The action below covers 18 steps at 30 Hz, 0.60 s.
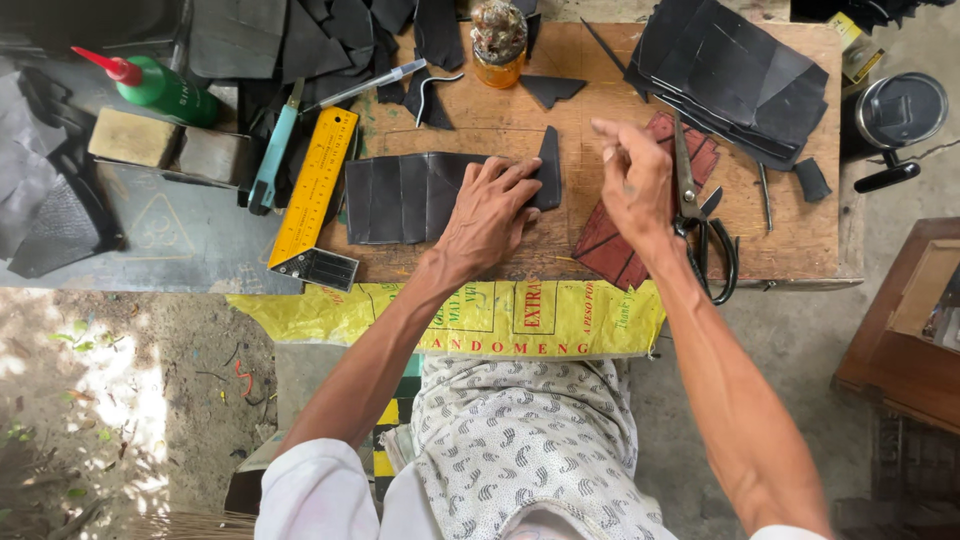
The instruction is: The person measures and marks black material pieces with a white marker and ruler, then cuts them with scissors. They also handle a red patterned piece, aligning and trimming it on the workbench.
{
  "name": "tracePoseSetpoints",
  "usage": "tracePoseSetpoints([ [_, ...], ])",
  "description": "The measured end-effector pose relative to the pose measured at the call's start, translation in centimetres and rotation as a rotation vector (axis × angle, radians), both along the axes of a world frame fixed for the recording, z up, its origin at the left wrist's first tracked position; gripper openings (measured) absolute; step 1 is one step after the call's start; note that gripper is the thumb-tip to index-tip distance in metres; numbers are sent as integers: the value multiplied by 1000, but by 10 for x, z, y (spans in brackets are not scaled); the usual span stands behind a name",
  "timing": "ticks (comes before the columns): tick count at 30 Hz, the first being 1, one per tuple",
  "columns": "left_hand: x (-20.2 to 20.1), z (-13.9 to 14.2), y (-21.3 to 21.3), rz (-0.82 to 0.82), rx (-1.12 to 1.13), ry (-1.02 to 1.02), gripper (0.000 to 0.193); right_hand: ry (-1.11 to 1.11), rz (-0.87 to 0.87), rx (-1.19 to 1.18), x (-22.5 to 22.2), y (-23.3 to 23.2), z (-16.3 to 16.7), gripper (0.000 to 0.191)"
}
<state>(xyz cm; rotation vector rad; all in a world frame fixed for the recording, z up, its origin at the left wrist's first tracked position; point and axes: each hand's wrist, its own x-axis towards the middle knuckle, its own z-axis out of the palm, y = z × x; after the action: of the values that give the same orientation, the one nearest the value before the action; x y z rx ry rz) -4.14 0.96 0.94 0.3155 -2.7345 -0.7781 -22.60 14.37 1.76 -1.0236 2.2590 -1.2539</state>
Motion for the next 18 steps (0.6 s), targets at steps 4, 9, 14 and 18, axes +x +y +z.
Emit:
tracePoseSetpoints([
  [4, -5, -1, -3, -14, 15, 23, 33, 143, 44, -89, 17, 14, -5, 29],
  [9, -6, -3, -2, -11, 28, 6, 35, 414, 281, -134, 20, 12, -6, 30],
  [14, -2, 5, -14, -19, 31, -10, 36, 558, 345, -29, 24, 10, -8, 35],
  [18, 34, 32, -54, 133, -26, -56, 54, 507, 355, 18, 27, 9, -9, 37],
])
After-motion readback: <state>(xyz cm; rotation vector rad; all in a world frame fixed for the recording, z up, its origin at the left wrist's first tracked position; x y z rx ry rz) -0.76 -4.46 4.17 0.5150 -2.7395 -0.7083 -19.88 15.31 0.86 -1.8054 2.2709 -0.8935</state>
